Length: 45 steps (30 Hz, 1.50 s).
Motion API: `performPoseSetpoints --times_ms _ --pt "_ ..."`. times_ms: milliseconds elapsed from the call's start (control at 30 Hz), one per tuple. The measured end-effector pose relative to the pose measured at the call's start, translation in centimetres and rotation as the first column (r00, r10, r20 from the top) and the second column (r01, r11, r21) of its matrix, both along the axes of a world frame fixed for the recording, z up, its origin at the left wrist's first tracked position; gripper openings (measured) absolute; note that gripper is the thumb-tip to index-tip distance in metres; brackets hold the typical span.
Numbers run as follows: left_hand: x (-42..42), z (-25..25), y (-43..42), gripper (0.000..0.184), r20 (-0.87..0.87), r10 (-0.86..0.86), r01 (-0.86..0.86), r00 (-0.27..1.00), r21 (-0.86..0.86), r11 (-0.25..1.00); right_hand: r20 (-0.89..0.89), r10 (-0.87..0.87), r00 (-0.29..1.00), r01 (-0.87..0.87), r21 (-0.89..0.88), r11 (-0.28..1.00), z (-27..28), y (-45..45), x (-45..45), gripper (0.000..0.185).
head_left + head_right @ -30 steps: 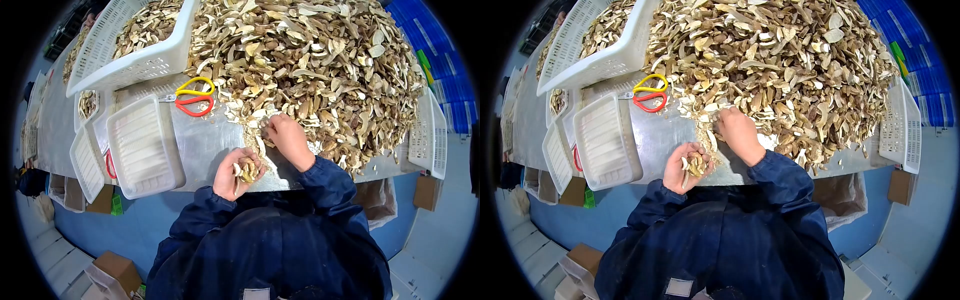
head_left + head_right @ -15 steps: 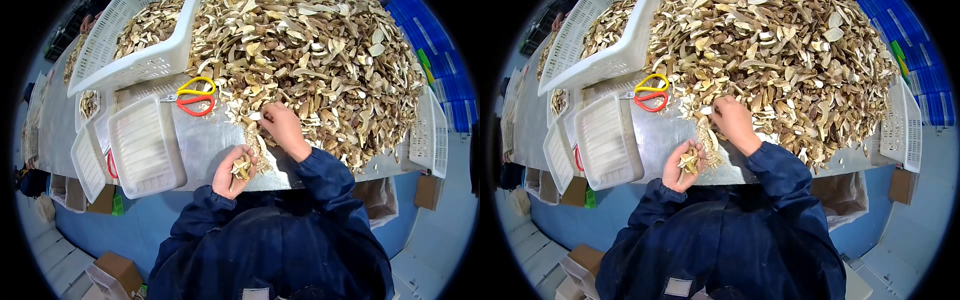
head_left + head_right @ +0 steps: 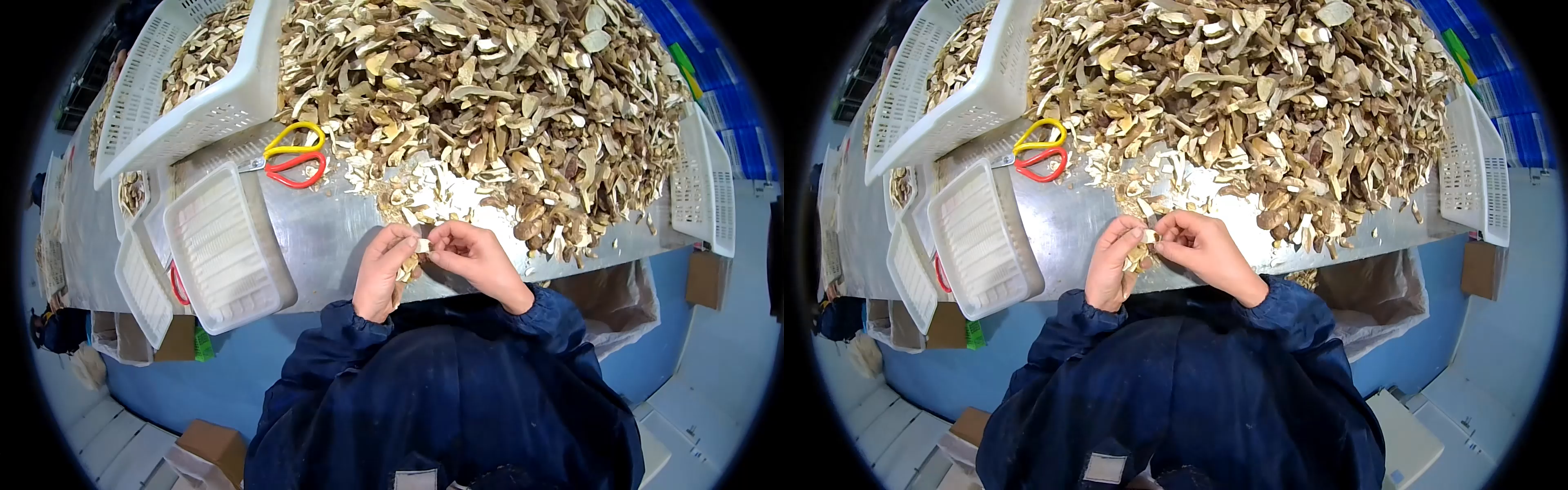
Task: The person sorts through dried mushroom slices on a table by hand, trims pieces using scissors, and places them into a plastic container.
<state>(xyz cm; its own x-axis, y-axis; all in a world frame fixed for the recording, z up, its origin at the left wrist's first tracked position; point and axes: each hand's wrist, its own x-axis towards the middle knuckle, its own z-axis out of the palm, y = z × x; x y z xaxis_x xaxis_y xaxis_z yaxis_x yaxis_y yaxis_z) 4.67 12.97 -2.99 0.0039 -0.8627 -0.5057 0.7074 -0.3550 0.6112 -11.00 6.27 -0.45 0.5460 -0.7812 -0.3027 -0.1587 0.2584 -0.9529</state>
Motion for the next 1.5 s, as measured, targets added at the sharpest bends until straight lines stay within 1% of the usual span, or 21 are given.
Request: performPoseSetpoints --times_ms 167,267,367,467,567,667,767,833,900,933,1000,1033,1100,1133,1167,1200,1233,1300,1333,1433,1500 --pt "-0.8 0.4 0.1 0.005 0.183 -0.08 0.094 0.98 -0.073 0.993 0.008 -0.043 0.999 0.043 -0.019 0.999 -1.2 0.6 -0.7 0.011" --pt "-1.4 0.9 0.2 0.006 0.18 -0.144 0.146 0.973 0.006 0.989 0.024 -0.099 0.995 0.099 -0.009 0.995 -1.7 1.0 -1.0 0.01" --pt "-1.5 0.4 0.4 0.007 0.137 -0.157 0.155 0.978 0.027 0.988 0.007 -0.11 0.994 0.11 -0.01 0.994 -1.8 1.3 -1.0 0.008" --pt "-1.1 0.4 0.3 0.008 -0.029 -0.178 0.179 0.984 0.048 0.983 0.172 -0.084 0.981 0.034 0.278 0.96 -0.4 0.8 -1.4 0.007" --pt "-0.5 0.5 0.3 0.009 -0.134 -0.172 0.182 0.976 0.063 0.981 0.132 -0.05 0.99 0.005 0.319 0.948 -0.9 0.4 -2.2 0.008" --pt "-0.5 0.9 0.2 0.009 -0.086 -0.128 0.134 0.988 0.067 0.989 -0.141 -0.139 0.98 0.11 -0.196 0.974 -1.9 0.5 -2.5 0.012" --pt "-0.7 0.2 0.5 0.008 0.132 -0.232 0.229 0.964 0.04 0.973 -0.05 -0.11 0.993 0.097 -0.206 0.974 0.0 1.0 -2.6 0.014" --pt "-1.1 0.5 0.6 0.006 0.205 -0.281 0.278 0.937 0.046 0.959 -0.187 -0.004 0.982 -0.067 -0.372 0.926 1.2 1.2 -2.6 0.014" --pt "-1.5 0.7 0.6 0.006 0.286 -0.307 0.307 0.907 0.047 0.951 -0.204 -0.016 0.979 -0.073 -0.421 0.904 1.0 1.3 -2.7 0.013" --pt "-1.5 0.3 0.7 0.005 0.303 -0.299 0.306 0.905 0.024 0.952 -0.193 0.02 0.981 -0.089 -0.357 0.93 0.8 1.3 -2.9 0.011" --pt "-0.9 0.4 0.6 0.005 0.195 -0.39 0.394 0.9 0.018 0.919 -0.166 0.089 0.982 -0.126 -0.224 0.966 0.5 1.2 -3.3 0.009" --pt "-0.5 0.4 0.6 0.005 0.14 -0.434 0.436 0.89 0.011 0.9 -0.057 0.115 0.992 -0.118 -0.055 0.991 0.6 1.2 -3.4 0.009" --pt "-0.1 0.1 0.6 0.007 -0.151 -0.445 0.437 0.883 -0.083 0.896 0.163 0.105 0.981 -0.148 0.28 0.948 0.9 1.0 -3.7 0.01" --pt "0.0 -0.1 0.6 0.008 -0.293 -0.446 0.427 0.846 -0.13 0.895 0.14 0.094 0.986 -0.136 0.33 0.934 1.0 0.7 -4.0 0.01" --pt "-0.1 -0.2 0.7 0.01 -0.347 -0.419 0.394 0.839 -0.142 0.908 -0.04 0.013 0.999 -0.001 0.299 0.954 0.3 0.2 -4.1 0.009" --pt "-0.3 -0.4 0.7 0.011 -0.4 -0.39 0.36 0.829 -0.152 0.92 -0.242 -0.103 0.965 0.074 -0.126 0.989 -0.7 -0.8 -4.5 0.009" --pt "-0.4 -0.6 0.8 0.013 -0.451 -0.361 0.324 0.816 -0.161 0.932 -0.366 -0.285 0.886 0.052 -0.534 0.844 -1.5 -1.9 -4.9 0.01" --pt "-0.5 -1.3 1.1 0.017 -0.554 -0.272 0.274 0.787 -0.081 0.958 -0.48 -0.5 0.721 -0.085 -0.777 0.623 -2.0 -3.3 -5.4 0.014" --pt "-0.6 -1.3 1.1 0.017 -0.576 -0.244 0.265 0.78 -0.049 0.963 -0.618 -0.435 0.655 -0.176 -0.684 0.708 -1.3 -3.2 -5.3 0.017" --pt "-0.8 -2.3 1.3 0.02 -0.634 -0.191 0.246 0.749 -0.002 0.969 -0.653 -0.452 0.607 -0.252 -0.698 0.67 -3.0 -3.5 -5.3 0.019" --pt "-1.0 -2.4 1.2 0.024 -0.647 -0.141 0.21 0.75 0.03 0.977 -0.56 -0.331 0.76 -0.041 -0.549 0.835 -2.4 -3.4 -5.7 0.019"
